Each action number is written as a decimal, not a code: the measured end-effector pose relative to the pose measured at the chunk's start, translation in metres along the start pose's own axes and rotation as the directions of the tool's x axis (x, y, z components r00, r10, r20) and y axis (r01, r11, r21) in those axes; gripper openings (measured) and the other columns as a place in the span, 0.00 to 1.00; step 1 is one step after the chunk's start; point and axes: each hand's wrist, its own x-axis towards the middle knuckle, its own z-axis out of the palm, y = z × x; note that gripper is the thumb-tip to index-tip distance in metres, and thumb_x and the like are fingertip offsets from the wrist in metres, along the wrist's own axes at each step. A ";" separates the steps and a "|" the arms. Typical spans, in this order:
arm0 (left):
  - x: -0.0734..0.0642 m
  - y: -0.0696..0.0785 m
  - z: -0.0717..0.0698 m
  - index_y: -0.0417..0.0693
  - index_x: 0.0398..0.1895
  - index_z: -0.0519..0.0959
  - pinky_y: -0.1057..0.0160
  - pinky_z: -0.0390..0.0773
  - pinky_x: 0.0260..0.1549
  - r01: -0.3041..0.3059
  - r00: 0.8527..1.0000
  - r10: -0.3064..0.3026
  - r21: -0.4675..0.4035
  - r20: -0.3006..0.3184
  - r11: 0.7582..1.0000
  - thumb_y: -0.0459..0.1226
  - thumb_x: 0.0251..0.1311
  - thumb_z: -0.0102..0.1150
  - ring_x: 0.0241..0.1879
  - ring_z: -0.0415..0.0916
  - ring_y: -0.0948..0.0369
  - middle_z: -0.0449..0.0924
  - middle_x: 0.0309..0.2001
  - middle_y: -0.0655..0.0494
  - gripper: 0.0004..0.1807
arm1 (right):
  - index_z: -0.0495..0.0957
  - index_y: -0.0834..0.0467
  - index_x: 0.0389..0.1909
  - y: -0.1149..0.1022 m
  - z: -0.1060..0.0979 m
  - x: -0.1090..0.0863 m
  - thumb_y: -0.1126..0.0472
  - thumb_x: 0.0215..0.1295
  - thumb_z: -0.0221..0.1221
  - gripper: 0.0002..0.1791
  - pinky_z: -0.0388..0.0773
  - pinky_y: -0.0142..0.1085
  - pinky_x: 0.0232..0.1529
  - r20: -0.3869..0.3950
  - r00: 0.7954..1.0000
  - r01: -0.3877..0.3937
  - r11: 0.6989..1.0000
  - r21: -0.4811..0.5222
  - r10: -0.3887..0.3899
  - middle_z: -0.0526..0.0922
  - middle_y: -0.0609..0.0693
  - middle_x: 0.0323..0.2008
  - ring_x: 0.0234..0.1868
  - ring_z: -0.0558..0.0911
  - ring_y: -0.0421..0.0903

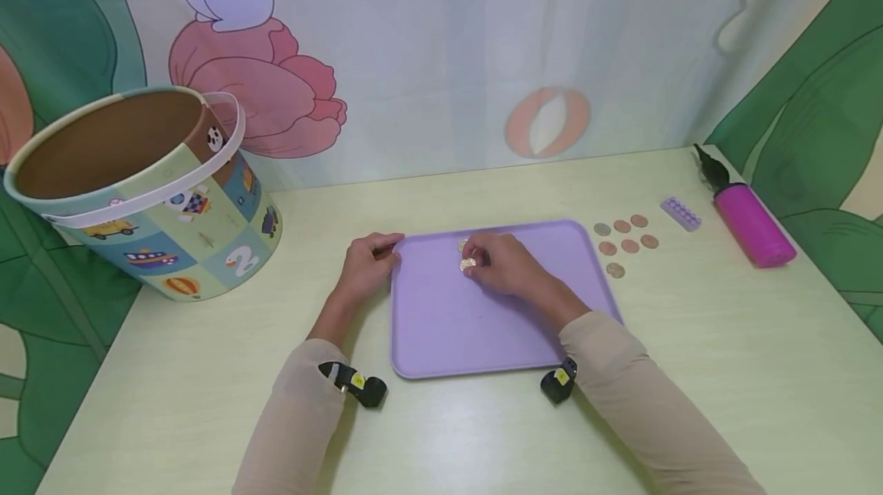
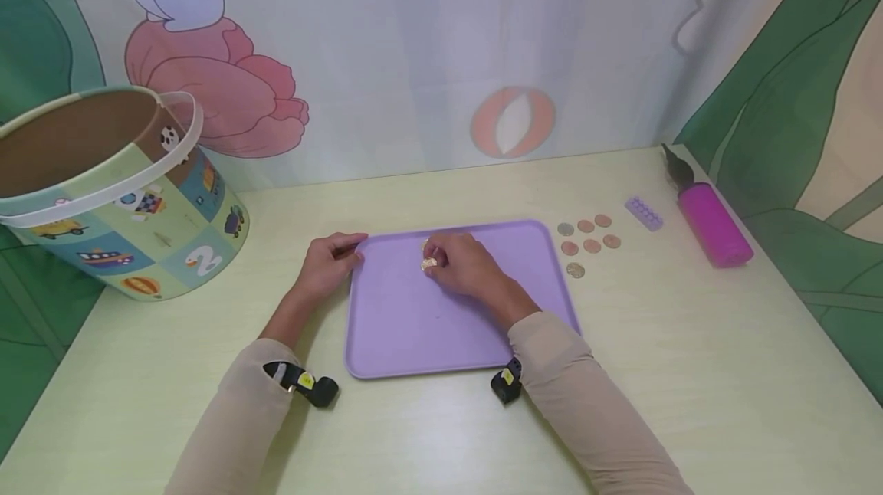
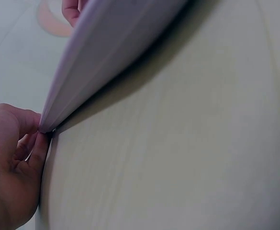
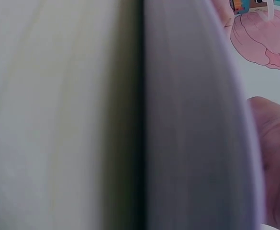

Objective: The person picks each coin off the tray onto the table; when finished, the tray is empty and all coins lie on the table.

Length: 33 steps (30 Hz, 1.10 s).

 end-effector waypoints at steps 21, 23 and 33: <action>-0.001 0.002 0.000 0.36 0.61 0.80 0.52 0.79 0.65 0.002 1.000 -0.002 -0.002 0.005 1.000 0.24 0.62 0.55 0.62 0.79 0.47 0.81 0.58 0.36 0.22 | 0.84 0.61 0.46 0.004 0.000 -0.008 0.64 0.66 0.62 0.09 0.70 0.29 0.36 0.040 0.999 0.013 0.999 0.049 -0.015 0.82 0.50 0.29 0.31 0.72 0.39; -0.002 0.002 0.000 0.36 0.61 0.80 0.52 0.79 0.65 0.003 1.000 -0.003 0.003 0.008 1.000 0.25 0.62 0.55 0.62 0.79 0.47 0.81 0.59 0.36 0.22 | 0.84 0.61 0.46 0.005 0.000 -0.009 0.64 0.66 0.63 0.09 0.71 0.29 0.37 0.029 1.000 -0.009 0.997 0.075 0.006 0.83 0.50 0.30 0.31 0.73 0.39; -0.001 0.001 0.000 0.35 0.60 0.80 0.52 0.78 0.66 -0.005 1.000 0.005 0.008 -0.001 1.000 0.25 0.61 0.56 0.62 0.79 0.46 0.81 0.58 0.36 0.22 | 0.86 0.65 0.45 0.002 -0.007 -0.014 0.66 0.61 0.69 0.12 0.77 0.29 0.37 -0.031 0.999 -0.013 0.994 0.112 0.016 0.86 0.53 0.29 0.31 0.78 0.39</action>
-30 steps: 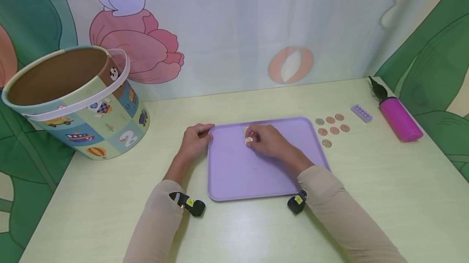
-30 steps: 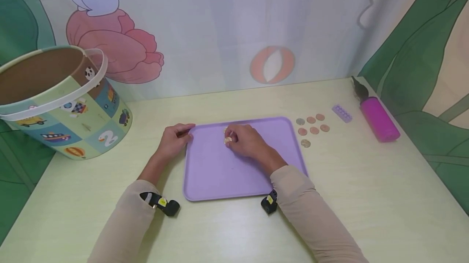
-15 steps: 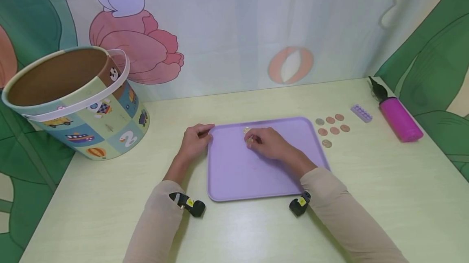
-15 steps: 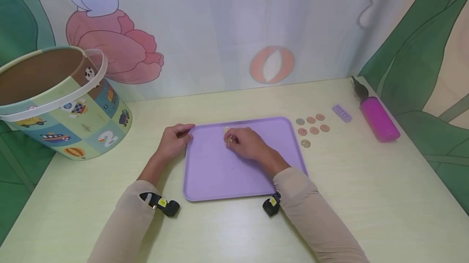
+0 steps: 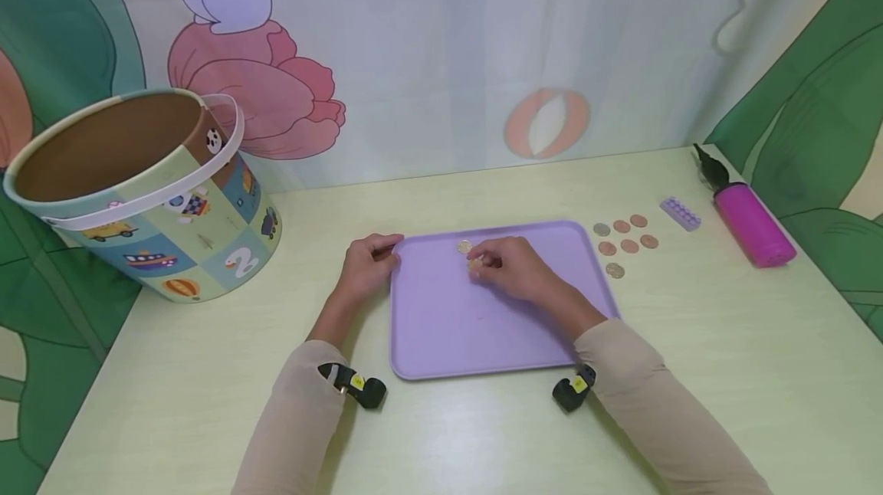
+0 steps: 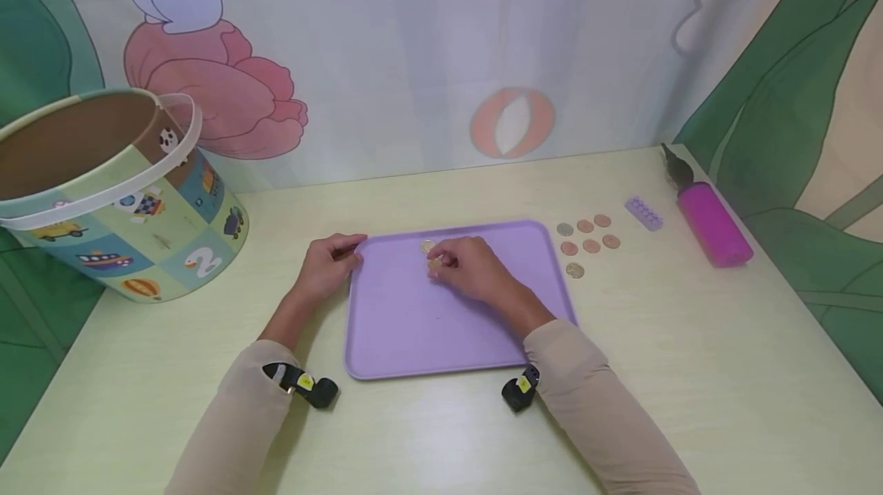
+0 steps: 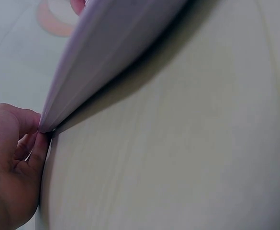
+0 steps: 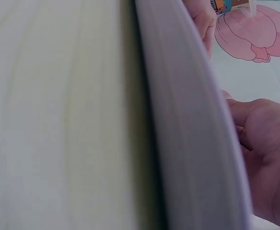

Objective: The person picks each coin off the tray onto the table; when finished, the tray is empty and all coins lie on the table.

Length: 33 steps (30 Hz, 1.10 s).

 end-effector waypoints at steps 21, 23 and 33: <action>-0.001 0.000 0.000 0.35 0.60 0.80 0.51 0.79 0.65 0.000 1.000 0.000 0.004 -0.005 1.000 0.25 0.62 0.55 0.62 0.79 0.46 0.81 0.59 0.36 0.22 | 0.83 0.67 0.54 0.016 -0.022 -0.020 0.68 0.61 0.68 0.20 0.88 0.42 0.50 -0.066 0.990 -0.118 0.985 0.126 0.127 0.89 0.65 0.44 0.46 0.89 0.57; -0.001 0.000 0.000 0.35 0.60 0.80 0.51 0.78 0.66 0.000 1.000 0.000 0.002 -0.005 1.000 0.25 0.62 0.55 0.62 0.79 0.46 0.81 0.59 0.36 0.22 | 0.83 0.67 0.54 0.016 -0.026 -0.022 0.68 0.62 0.67 0.19 0.88 0.42 0.50 -0.079 0.989 -0.115 0.986 0.123 0.125 0.89 0.65 0.44 0.46 0.89 0.57; -0.002 0.002 0.000 0.35 0.61 0.80 0.52 0.78 0.66 0.007 1.000 -0.007 0.006 -0.001 1.000 0.25 0.62 0.56 0.62 0.79 0.46 0.81 0.58 0.35 0.22 | 0.84 0.68 0.53 0.025 -0.041 -0.036 0.68 0.61 0.68 0.19 0.87 0.32 0.46 -0.128 0.984 -0.114 0.987 0.110 0.128 0.89 0.65 0.43 0.43 0.89 0.54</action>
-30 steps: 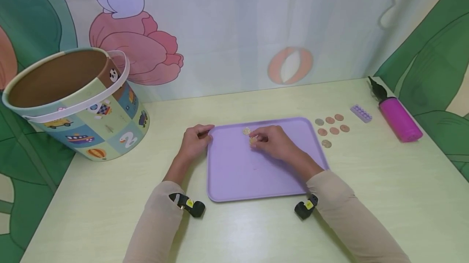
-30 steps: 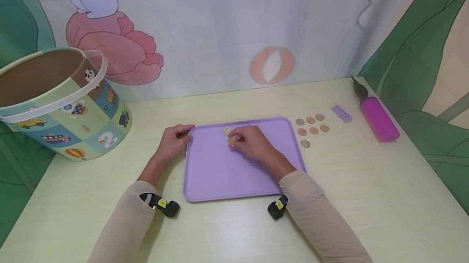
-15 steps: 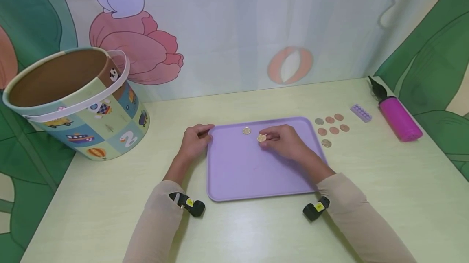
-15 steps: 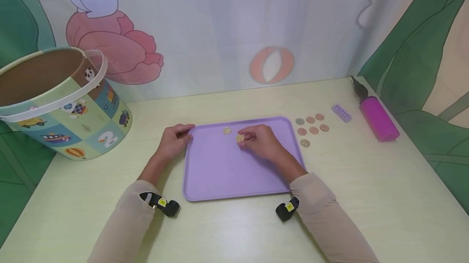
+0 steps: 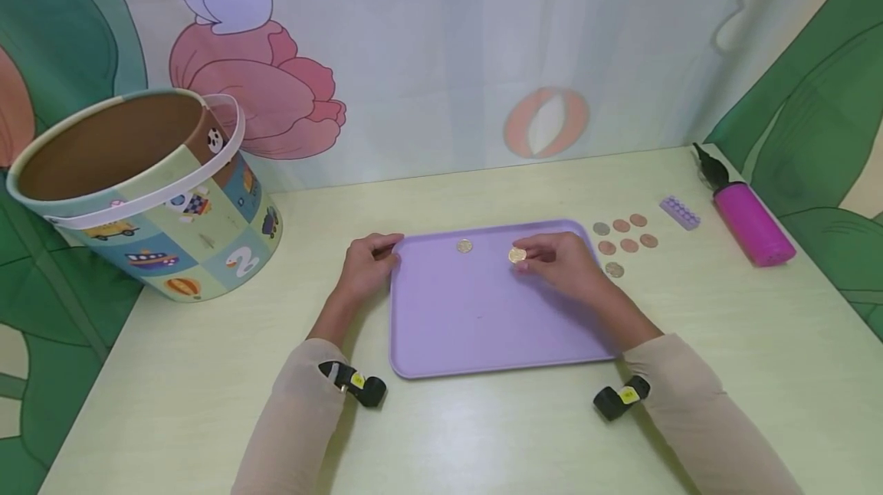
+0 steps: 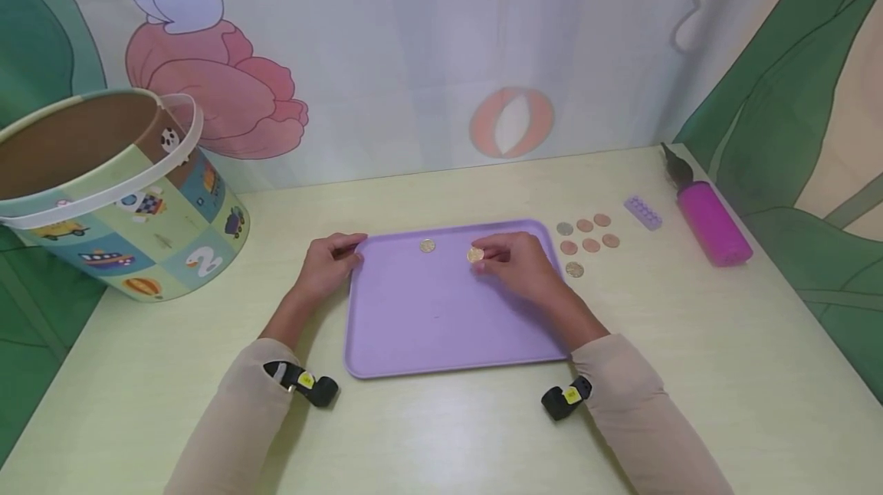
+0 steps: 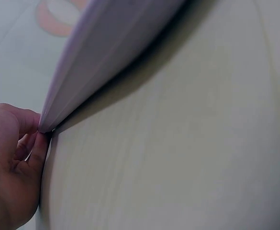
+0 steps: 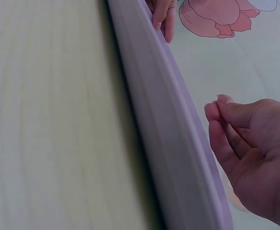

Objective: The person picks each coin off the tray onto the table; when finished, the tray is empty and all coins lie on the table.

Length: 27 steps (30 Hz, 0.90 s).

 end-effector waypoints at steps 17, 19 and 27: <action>0.000 -0.001 0.000 0.37 0.61 0.80 0.51 0.78 0.66 0.009 1.000 -0.009 0.013 -0.002 1.000 0.26 0.64 0.55 0.62 0.78 0.46 0.81 0.59 0.36 0.22 | 0.83 0.69 0.54 0.005 -0.034 -0.017 0.70 0.60 0.68 0.20 0.80 0.19 0.34 -0.066 0.996 -0.064 0.997 0.037 0.066 0.87 0.65 0.40 0.32 0.80 0.26; 0.000 -0.001 0.000 0.37 0.61 0.80 0.51 0.78 0.66 0.011 1.000 -0.010 0.010 -0.003 1.000 0.26 0.63 0.55 0.62 0.78 0.47 0.81 0.59 0.36 0.22 | 0.83 0.69 0.54 0.007 -0.038 -0.019 0.70 0.61 0.68 0.19 0.79 0.19 0.34 -0.081 0.994 -0.072 0.997 0.031 0.074 0.87 0.64 0.39 0.32 0.80 0.26; 0.002 -0.003 0.001 0.37 0.61 0.80 0.50 0.78 0.66 0.011 1.000 -0.011 0.014 -0.001 1.000 0.27 0.64 0.55 0.62 0.78 0.47 0.81 0.59 0.37 0.22 | 0.82 0.70 0.54 0.021 -0.056 -0.029 0.70 0.61 0.68 0.20 0.80 0.15 0.38 -0.129 0.990 -0.051 0.999 0.011 0.052 0.80 0.62 0.40 0.34 0.78 0.22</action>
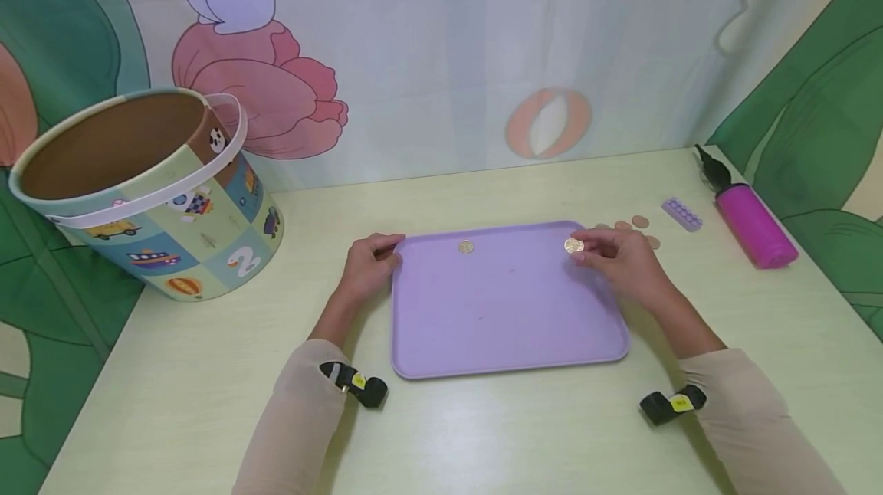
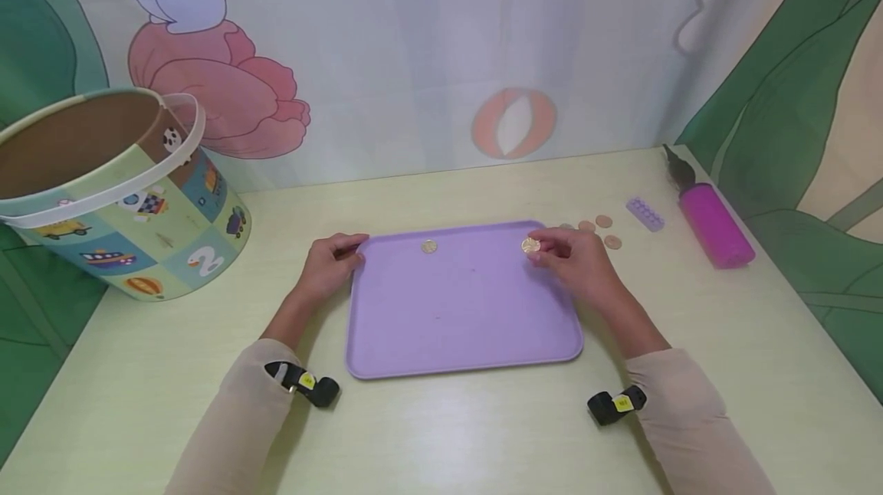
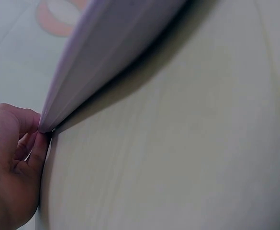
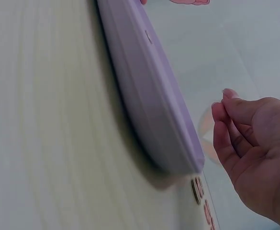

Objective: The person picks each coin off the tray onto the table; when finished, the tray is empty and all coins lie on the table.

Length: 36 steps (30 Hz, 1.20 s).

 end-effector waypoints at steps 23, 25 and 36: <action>0.000 0.001 0.001 0.36 0.60 0.81 0.52 0.80 0.64 -0.032 0.999 0.032 0.006 -0.006 0.999 0.25 0.62 0.55 0.60 0.80 0.47 0.82 0.57 0.36 0.22 | 0.80 0.69 0.57 0.051 -0.062 -0.027 0.65 0.65 0.67 0.21 0.71 0.13 0.33 -0.043 0.996 -0.090 0.955 -0.283 0.081 0.87 0.62 0.37 0.31 0.72 0.19; -0.001 0.002 0.001 0.36 0.59 0.81 0.51 0.80 0.64 -0.029 1.000 0.029 -0.001 -0.008 1.000 0.25 0.62 0.55 0.60 0.80 0.47 0.82 0.57 0.37 0.22 | 0.80 0.70 0.57 0.055 -0.064 -0.028 0.65 0.65 0.67 0.22 0.70 0.13 0.32 -0.037 0.996 -0.092 0.951 -0.294 0.084 0.87 0.61 0.36 0.30 0.71 0.21; 0.000 -0.001 0.001 0.36 0.60 0.81 0.51 0.80 0.64 -0.023 1.000 0.023 0.003 -0.008 1.000 0.25 0.63 0.55 0.61 0.79 0.47 0.82 0.58 0.37 0.21 | 0.83 0.71 0.50 0.068 -0.064 -0.024 0.66 0.62 0.68 0.17 0.73 0.19 0.29 0.000 0.999 -0.036 0.945 -0.326 0.038 0.85 0.56 0.30 0.28 0.72 0.25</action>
